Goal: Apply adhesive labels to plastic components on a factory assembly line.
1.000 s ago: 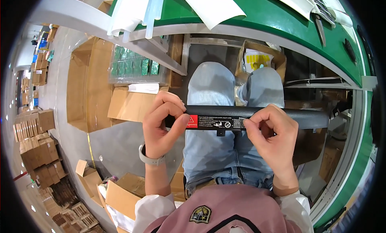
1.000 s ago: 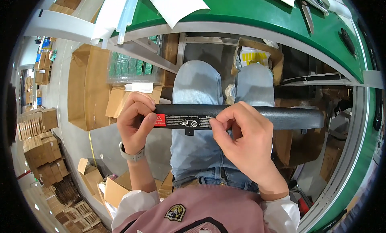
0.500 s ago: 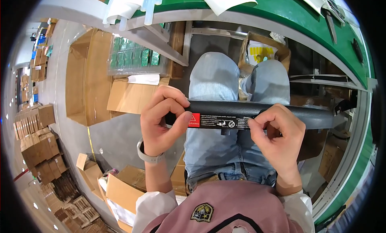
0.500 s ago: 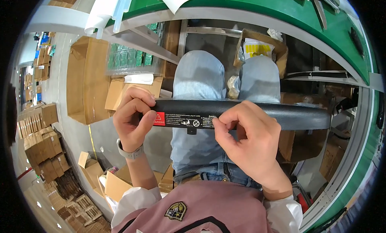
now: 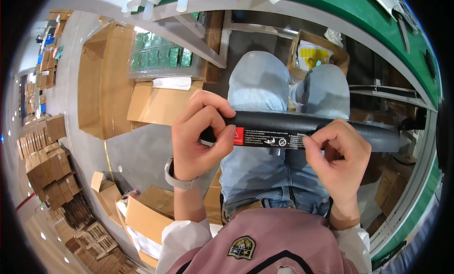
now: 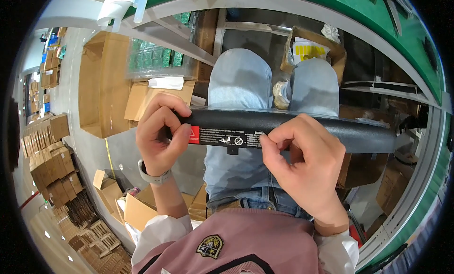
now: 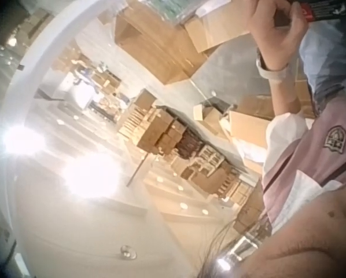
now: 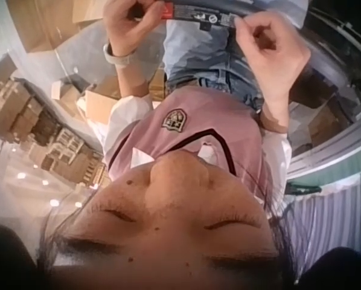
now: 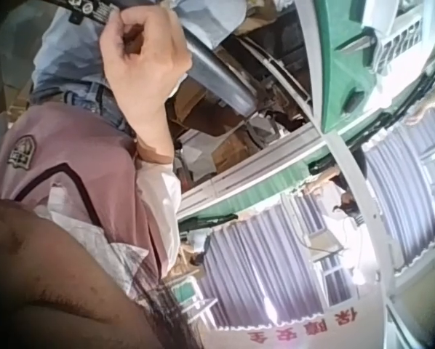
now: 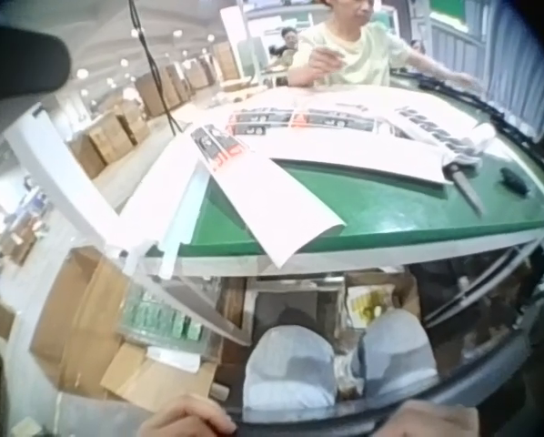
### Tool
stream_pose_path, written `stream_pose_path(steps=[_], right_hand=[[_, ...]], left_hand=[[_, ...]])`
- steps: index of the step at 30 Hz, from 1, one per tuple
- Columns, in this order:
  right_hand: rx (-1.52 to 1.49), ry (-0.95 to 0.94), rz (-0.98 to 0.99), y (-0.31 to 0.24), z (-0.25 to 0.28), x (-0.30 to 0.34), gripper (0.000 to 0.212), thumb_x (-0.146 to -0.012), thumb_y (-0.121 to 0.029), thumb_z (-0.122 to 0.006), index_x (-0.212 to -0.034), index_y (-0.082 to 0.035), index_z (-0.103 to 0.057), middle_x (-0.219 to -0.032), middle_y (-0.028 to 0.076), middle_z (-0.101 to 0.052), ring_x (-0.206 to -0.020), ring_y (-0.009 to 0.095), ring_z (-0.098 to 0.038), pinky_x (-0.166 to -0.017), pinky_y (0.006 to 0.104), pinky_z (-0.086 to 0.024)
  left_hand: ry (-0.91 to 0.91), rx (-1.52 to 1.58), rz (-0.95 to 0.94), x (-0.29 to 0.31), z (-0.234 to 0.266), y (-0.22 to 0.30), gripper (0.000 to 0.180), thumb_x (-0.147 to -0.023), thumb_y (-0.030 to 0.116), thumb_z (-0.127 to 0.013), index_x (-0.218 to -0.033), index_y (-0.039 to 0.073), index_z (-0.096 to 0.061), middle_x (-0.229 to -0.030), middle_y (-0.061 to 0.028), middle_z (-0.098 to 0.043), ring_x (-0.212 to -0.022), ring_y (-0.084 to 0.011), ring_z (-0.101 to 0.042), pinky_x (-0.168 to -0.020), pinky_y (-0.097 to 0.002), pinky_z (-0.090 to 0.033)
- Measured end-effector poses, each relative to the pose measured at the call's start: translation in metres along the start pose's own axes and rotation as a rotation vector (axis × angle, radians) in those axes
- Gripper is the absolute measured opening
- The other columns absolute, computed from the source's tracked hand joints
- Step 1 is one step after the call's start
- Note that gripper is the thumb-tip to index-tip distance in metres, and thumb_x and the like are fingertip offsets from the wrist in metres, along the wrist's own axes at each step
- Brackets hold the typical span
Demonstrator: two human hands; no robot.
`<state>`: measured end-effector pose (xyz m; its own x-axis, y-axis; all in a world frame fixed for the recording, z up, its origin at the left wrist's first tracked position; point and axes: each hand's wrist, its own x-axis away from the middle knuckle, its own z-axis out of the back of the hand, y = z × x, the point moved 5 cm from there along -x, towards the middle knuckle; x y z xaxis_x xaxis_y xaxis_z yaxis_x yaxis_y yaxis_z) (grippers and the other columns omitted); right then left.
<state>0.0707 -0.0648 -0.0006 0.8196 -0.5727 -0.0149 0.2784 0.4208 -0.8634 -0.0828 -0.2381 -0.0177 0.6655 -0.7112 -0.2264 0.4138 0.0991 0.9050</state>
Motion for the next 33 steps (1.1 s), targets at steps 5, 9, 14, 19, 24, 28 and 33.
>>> stream_pose_path(steps=[5,9,14,19,24,28,33], right_hand=[[-0.057,-0.009,-0.032,0.002,0.0,-0.002,0.016,-0.073,0.002,-0.074,-0.07,-0.003,-0.059,-0.064,0.001,-0.055,-0.045,0.006,-0.04,-0.043,0.0223,-0.03],[-0.068,-0.038,-0.029,0.002,-0.001,-0.004,0.017,-0.074,0.001,-0.074,-0.07,-0.004,-0.058,-0.064,0.001,-0.054,-0.045,0.007,-0.041,-0.043,0.0228,-0.03],[-0.024,-0.02,0.009,0.001,-0.001,-0.004,0.017,-0.073,0.001,-0.074,-0.07,-0.004,-0.058,-0.063,0.001,-0.054,-0.045,0.008,-0.042,-0.042,0.0236,-0.032],[-0.037,-0.022,0.051,0.002,-0.002,-0.003,0.017,-0.073,0.006,-0.073,-0.069,-0.001,-0.058,-0.066,-0.001,-0.054,-0.048,0.0,-0.041,-0.043,0.0182,-0.025],[-0.026,-0.006,0.063,0.003,-0.002,-0.002,0.017,-0.072,0.006,-0.073,-0.069,-0.001,-0.059,-0.065,-0.001,-0.054,-0.048,0.001,-0.04,-0.043,0.0187,-0.026],[0.014,-0.028,0.107,0.0,-0.002,-0.004,0.018,-0.072,0.003,-0.074,-0.071,-0.003,-0.057,-0.065,0.004,-0.055,-0.049,0.013,-0.053,-0.044,0.0251,-0.039],[0.108,-0.016,0.196,-0.004,-0.002,-0.003,0.022,-0.072,-0.001,-0.075,-0.073,-0.006,-0.054,-0.067,0.004,-0.056,-0.051,0.018,-0.059,-0.043,0.0287,-0.043]], left_hand=[[-0.008,-0.032,-0.005,-0.001,0.001,-0.002,0.031,-0.063,-0.005,-0.069,-0.059,0.004,-0.04,-0.094,-0.011,-0.061,-0.077,-0.0174,-0.053,-0.069,-0.0274,-0.044],[0.062,0.094,0.08,0.01,0.006,-0.021,0.035,-0.063,-0.003,-0.073,-0.06,0.006,-0.039,-0.099,-0.0141,-0.06,-0.081,-0.0152,-0.053,-0.072,-0.0267,-0.044],[0.118,0.182,0.163,0.015,0.003,-0.028,0.036,-0.067,-0.001,-0.075,-0.066,0.007,-0.039,-0.101,-0.0142,-0.06,-0.086,-0.0153,-0.052,-0.078,-0.0271,-0.042],[0.125,0.2,0.153,0.016,0.004,-0.028,0.036,-0.069,0.002,-0.075,-0.066,0.008,-0.039,-0.102,-0.0139,-0.06,-0.087,-0.015,-0.051,-0.079,-0.0276,-0.041],[0.124,0.211,0.148,0.016,0.001,-0.03,0.036,-0.071,0.003,-0.074,-0.067,0.008,-0.039,-0.103,-0.014,-0.06,-0.085,-0.0142,-0.049,-0.078,-0.027,-0.04],[0.135,0.201,0.137,0.017,0.004,-0.028,0.035,-0.071,0.002,-0.074,-0.066,0.008,-0.039,-0.103,-0.0141,-0.06,-0.083,-0.0134,-0.047,-0.076,-0.0264,-0.039],[0.14,0.185,0.131,0.016,0.002,-0.029,0.035,-0.071,0.001,-0.073,-0.066,0.008,-0.039,-0.103,-0.0142,-0.06,-0.083,-0.0129,-0.047,-0.076,-0.0258,-0.039]])
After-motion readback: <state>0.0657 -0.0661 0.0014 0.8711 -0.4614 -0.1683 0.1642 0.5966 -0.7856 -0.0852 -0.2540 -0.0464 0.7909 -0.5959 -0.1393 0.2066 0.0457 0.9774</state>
